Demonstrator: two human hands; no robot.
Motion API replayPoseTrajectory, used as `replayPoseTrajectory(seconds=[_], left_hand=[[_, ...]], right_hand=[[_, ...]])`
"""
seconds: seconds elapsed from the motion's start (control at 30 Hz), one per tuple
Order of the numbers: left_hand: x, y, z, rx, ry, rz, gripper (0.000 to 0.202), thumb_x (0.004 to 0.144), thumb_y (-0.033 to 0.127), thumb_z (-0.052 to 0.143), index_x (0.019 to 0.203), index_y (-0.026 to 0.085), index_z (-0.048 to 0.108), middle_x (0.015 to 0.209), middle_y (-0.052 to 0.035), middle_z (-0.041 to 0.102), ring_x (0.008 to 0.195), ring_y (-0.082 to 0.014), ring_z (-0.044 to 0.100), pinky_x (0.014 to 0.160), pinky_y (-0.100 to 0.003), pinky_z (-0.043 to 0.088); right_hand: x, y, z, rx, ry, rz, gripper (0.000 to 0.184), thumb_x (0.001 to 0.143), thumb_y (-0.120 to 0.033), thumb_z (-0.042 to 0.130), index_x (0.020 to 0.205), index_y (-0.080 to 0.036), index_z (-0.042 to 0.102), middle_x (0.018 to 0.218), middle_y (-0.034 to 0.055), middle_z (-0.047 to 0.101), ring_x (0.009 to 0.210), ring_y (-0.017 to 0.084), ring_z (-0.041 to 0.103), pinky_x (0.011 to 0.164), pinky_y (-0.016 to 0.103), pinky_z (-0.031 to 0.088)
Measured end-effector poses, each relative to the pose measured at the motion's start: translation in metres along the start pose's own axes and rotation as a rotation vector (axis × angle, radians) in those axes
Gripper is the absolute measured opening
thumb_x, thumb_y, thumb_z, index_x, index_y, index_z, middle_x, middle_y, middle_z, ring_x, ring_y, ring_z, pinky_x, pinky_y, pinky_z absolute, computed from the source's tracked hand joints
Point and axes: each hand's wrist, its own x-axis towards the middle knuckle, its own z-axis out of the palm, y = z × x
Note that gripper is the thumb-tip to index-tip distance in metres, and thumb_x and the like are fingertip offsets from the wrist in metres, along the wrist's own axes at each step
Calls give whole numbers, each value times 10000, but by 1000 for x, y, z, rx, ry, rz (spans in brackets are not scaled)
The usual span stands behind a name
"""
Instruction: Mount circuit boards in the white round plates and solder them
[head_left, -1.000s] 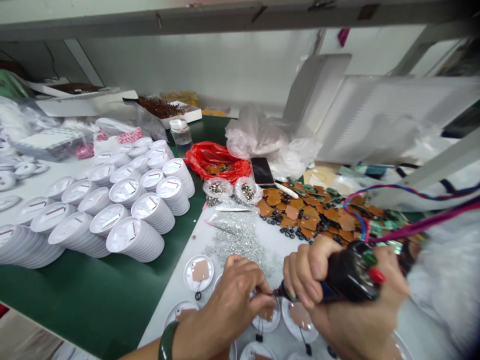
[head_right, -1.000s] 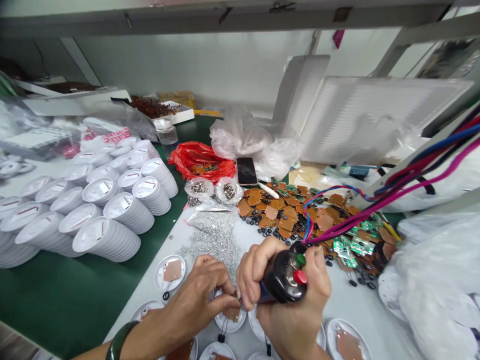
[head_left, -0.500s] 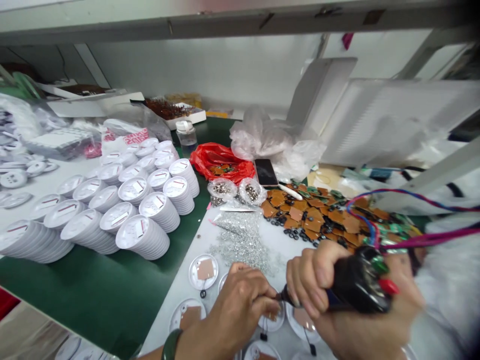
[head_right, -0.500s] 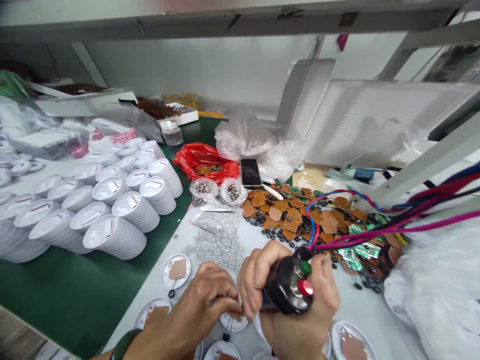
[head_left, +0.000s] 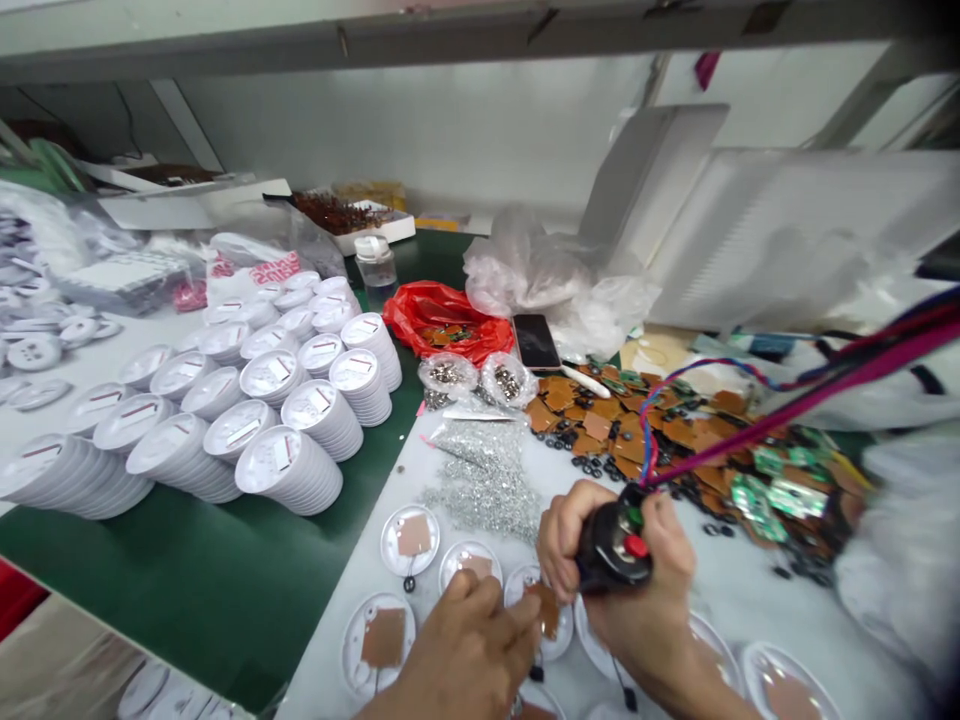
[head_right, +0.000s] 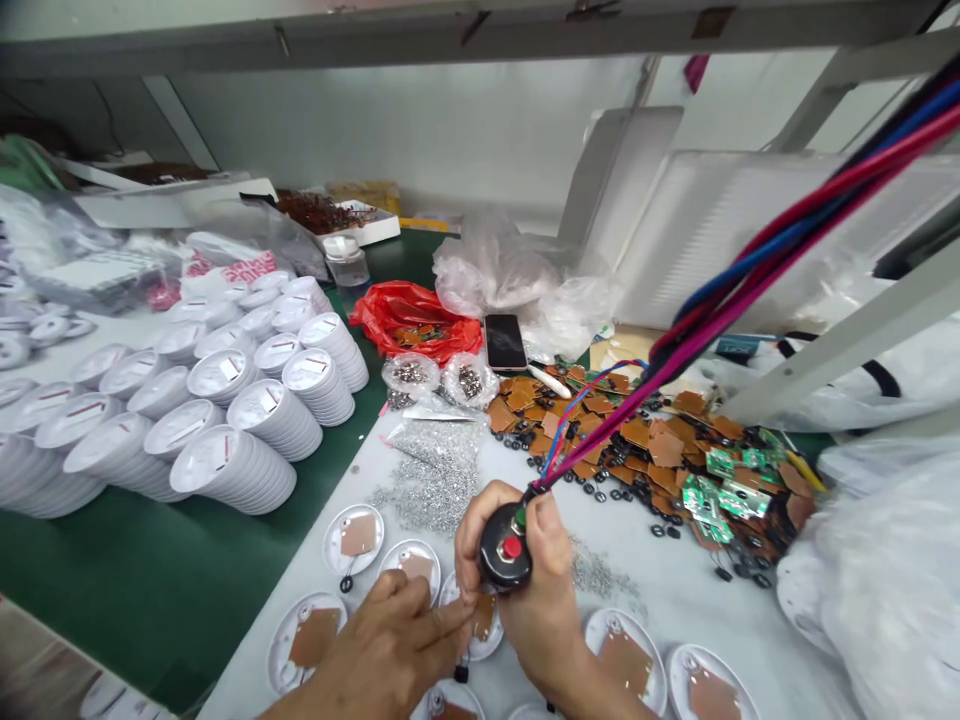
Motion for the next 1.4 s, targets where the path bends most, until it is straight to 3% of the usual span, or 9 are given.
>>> replayPoseTrajectory(seconds=[0.23,0.5,0.67,0.77,0.87,1.0,1.13,1.27,1.4], left_hand=[[-1,-1,8,20,27,23,128,1003,289,611,1042,200,695,1154,16,765,747,-172,516,705,-372,300],[7,2,5,-20,152,10,180,1030,225,509,983,192,679,958,45,771,693,-167,511,732,-377,326],[2,1,8,36,169,16,236,1055,261,470,999,198,690,1079,29,757,715,-178,496,747,-376,356],[5,-2,-1,-57,76,0,209,1028,377,553,1026,206,673,1036,31,751,723,-174,496,732,-368,359],[21,-9,-14,-203,-83,-45,356,941,539,653,1106,223,655,1002,16,745,799,-188,559,751,-365,379],[50,-22,-11,7,-167,-114,287,986,231,615,1271,204,634,1360,-90,660,1186,-277,585,1035,-467,363],[61,-29,6,24,-318,-35,326,995,286,589,1302,190,640,1496,-133,561,1395,-382,465,1127,-588,314],[53,-31,7,-34,-294,-3,284,996,275,578,1260,215,662,1532,-120,527,1439,-394,409,1142,-630,286],[45,-35,-5,-61,-207,-117,293,962,152,563,1223,220,678,1486,-117,569,1396,-381,454,1126,-635,289]], right_hand=[[-2,4,-4,-38,-11,24,611,892,-705,504,622,-187,682,443,13,542,368,114,448,362,219,356],[-10,13,-10,-100,-90,83,618,928,-693,447,658,-187,679,464,12,527,374,114,395,352,236,282],[-6,-17,0,-48,-80,-7,654,878,-768,448,629,-207,676,453,-2,492,384,126,417,363,246,337],[-2,-42,2,-44,-30,-131,649,865,-755,479,600,-201,689,425,-3,477,391,132,443,396,261,385],[0,-53,-5,-69,29,-168,646,879,-737,460,605,-202,697,432,7,497,389,139,471,401,271,397],[0,-50,-16,-76,96,-147,644,899,-710,442,596,-200,693,430,15,498,385,146,472,399,280,382],[-1,-48,-18,-68,119,-139,622,876,-705,499,579,-194,691,424,13,497,377,144,466,395,277,375],[2,-45,-21,-62,106,-132,620,882,-699,500,590,-189,695,427,17,509,381,143,475,390,264,378],[13,-28,-25,-79,97,-135,606,873,-701,521,595,-188,684,432,15,526,375,136,480,382,250,375]])
